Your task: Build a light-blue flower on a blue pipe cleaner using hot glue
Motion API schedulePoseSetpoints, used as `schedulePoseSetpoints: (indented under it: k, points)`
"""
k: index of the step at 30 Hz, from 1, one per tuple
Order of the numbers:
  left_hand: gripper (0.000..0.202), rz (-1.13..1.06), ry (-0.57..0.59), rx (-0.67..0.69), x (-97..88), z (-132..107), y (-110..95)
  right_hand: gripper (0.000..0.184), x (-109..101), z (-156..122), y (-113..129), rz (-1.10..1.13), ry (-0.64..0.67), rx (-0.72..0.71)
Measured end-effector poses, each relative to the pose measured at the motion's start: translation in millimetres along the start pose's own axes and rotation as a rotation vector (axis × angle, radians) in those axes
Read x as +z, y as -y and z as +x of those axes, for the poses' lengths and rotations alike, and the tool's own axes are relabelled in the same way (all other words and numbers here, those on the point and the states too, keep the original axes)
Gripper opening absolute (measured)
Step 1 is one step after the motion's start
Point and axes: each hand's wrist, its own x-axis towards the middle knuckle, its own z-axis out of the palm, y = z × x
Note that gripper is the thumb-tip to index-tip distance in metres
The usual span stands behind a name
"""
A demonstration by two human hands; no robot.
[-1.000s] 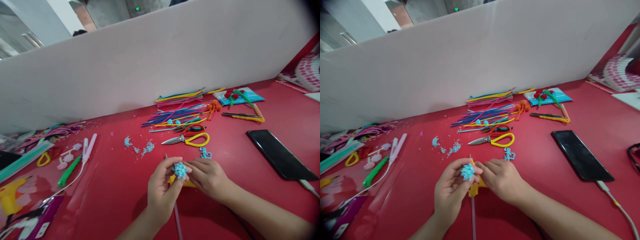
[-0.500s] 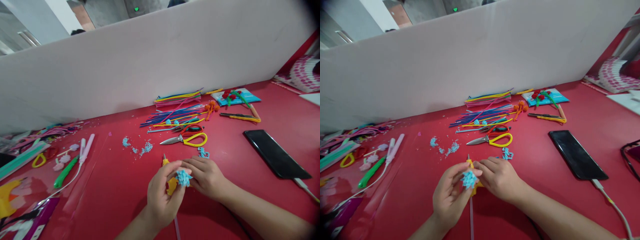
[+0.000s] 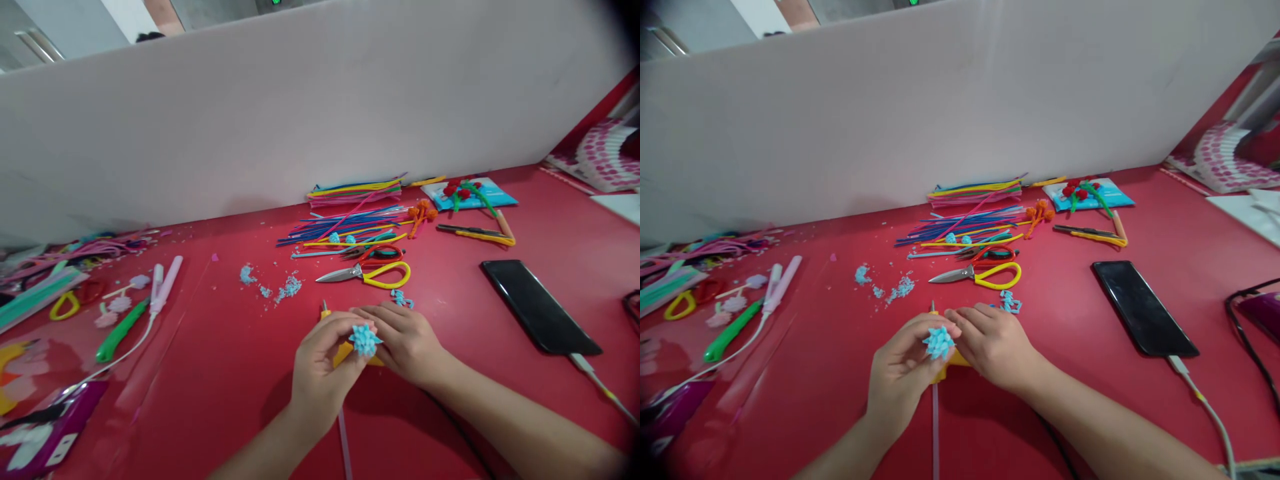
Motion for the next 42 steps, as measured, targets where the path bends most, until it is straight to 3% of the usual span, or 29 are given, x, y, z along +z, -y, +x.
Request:
schedulePoseSetpoints:
  k: [13,20,25,35,38,42]
  points:
    - [0.036,0.119,0.041,0.079,-7.3,-2,8,0.028,0,1,0,0.020,0.018,-0.003]
    - [0.030,0.100,0.021,0.053,-7.8,-3,6,0.024,0,1,2,0.006,0.002,-0.012]
    - [0.027,0.065,0.007,-0.045,-6.7,-2,3,0.021,-1,3,4,-0.011,-0.006,-0.015]
    - [0.006,-0.245,-0.108,-0.430,-7.1,7,10,0.029,0,2,14,-0.016,0.035,0.005]
    - [0.007,-0.343,-0.143,-0.512,-17.3,16,11,0.031,-2,2,13,0.095,0.149,0.125]
    - [0.012,-0.332,-0.148,-0.512,-35.8,31,6,0.024,-2,4,10,0.125,0.310,0.342]
